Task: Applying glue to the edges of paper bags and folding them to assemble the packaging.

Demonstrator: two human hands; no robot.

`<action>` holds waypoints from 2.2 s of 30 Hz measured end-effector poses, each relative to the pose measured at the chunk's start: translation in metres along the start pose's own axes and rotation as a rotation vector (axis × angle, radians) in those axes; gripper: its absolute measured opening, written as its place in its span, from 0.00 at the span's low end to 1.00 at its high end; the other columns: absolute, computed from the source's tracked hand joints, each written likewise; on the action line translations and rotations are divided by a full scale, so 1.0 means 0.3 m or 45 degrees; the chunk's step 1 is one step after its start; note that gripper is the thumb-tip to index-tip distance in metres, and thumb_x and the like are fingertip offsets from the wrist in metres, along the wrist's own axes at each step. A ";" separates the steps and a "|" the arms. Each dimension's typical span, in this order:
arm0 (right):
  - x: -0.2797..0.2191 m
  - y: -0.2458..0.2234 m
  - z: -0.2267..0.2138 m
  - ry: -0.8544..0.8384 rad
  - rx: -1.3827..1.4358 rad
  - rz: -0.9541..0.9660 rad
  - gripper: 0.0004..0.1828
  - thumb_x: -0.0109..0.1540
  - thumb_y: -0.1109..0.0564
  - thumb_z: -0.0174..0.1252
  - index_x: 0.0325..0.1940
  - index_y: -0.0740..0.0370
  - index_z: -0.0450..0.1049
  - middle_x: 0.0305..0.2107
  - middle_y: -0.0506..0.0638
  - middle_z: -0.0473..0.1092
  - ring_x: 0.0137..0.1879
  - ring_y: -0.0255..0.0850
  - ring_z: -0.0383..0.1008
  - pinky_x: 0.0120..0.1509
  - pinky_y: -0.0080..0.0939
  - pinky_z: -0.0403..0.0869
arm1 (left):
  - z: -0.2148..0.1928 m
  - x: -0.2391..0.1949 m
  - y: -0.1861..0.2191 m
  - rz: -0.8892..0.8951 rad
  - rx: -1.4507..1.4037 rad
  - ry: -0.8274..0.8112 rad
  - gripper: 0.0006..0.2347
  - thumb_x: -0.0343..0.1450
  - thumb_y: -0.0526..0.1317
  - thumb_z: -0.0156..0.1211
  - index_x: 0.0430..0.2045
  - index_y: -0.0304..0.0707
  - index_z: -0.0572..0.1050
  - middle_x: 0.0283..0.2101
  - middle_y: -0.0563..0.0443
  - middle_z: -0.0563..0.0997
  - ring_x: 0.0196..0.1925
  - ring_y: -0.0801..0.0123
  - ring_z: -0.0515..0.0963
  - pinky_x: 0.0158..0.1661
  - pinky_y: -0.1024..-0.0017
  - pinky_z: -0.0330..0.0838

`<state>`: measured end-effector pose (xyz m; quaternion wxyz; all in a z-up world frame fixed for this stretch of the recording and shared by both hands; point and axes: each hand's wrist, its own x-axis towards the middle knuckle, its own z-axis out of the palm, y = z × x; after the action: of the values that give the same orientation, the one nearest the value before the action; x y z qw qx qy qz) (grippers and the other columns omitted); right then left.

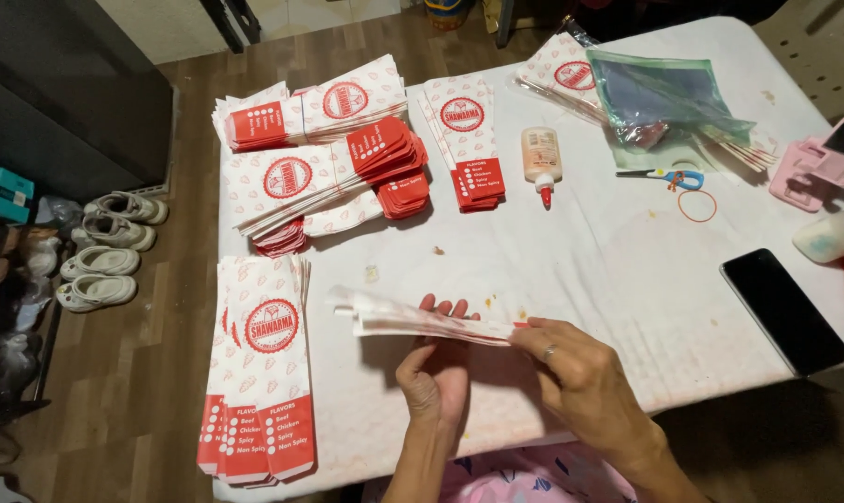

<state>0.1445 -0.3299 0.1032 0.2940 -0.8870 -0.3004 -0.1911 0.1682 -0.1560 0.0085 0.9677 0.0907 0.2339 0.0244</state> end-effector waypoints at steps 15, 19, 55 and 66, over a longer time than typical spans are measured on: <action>-0.122 0.084 0.007 0.195 -0.245 0.229 0.18 0.58 0.58 0.63 0.52 0.54 0.76 0.57 0.49 0.74 0.69 0.53 0.70 0.81 0.63 0.54 | -0.030 0.024 -0.010 0.105 -0.015 -0.134 0.30 0.56 0.24 0.58 0.58 0.29 0.70 0.42 0.39 0.78 0.51 0.45 0.76 0.65 0.42 0.66; -0.093 0.056 -0.025 0.374 -0.093 0.167 0.09 0.57 0.65 0.68 0.40 0.63 0.77 0.30 0.50 0.73 0.36 0.48 0.70 0.52 0.49 0.69 | -0.019 0.013 -0.023 0.132 0.025 -0.173 0.32 0.55 0.26 0.69 0.57 0.28 0.70 0.40 0.40 0.81 0.48 0.48 0.79 0.62 0.44 0.70; -0.244 0.223 0.152 0.540 1.105 0.803 0.41 0.53 0.75 0.66 0.68 0.66 0.61 0.33 0.57 0.76 0.42 0.39 0.78 0.54 0.34 0.77 | -0.097 -0.017 0.017 -0.016 0.021 -0.176 0.33 0.52 0.24 0.69 0.57 0.32 0.72 0.48 0.34 0.79 0.53 0.44 0.77 0.65 0.46 0.67; -0.241 0.252 0.073 0.534 1.242 0.684 0.19 0.56 0.70 0.65 0.49 0.66 0.71 0.50 0.59 0.71 0.61 0.45 0.72 0.68 0.44 0.75 | -0.016 -0.074 0.228 0.730 1.528 -0.514 0.42 0.56 0.23 0.71 0.69 0.36 0.59 0.57 0.42 0.71 0.56 0.61 0.77 0.56 0.72 0.76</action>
<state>0.1428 -0.3953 0.0187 0.7588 -0.6377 -0.0543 -0.1211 0.1459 -0.0900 0.0271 0.7302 0.6710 -0.0108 0.1281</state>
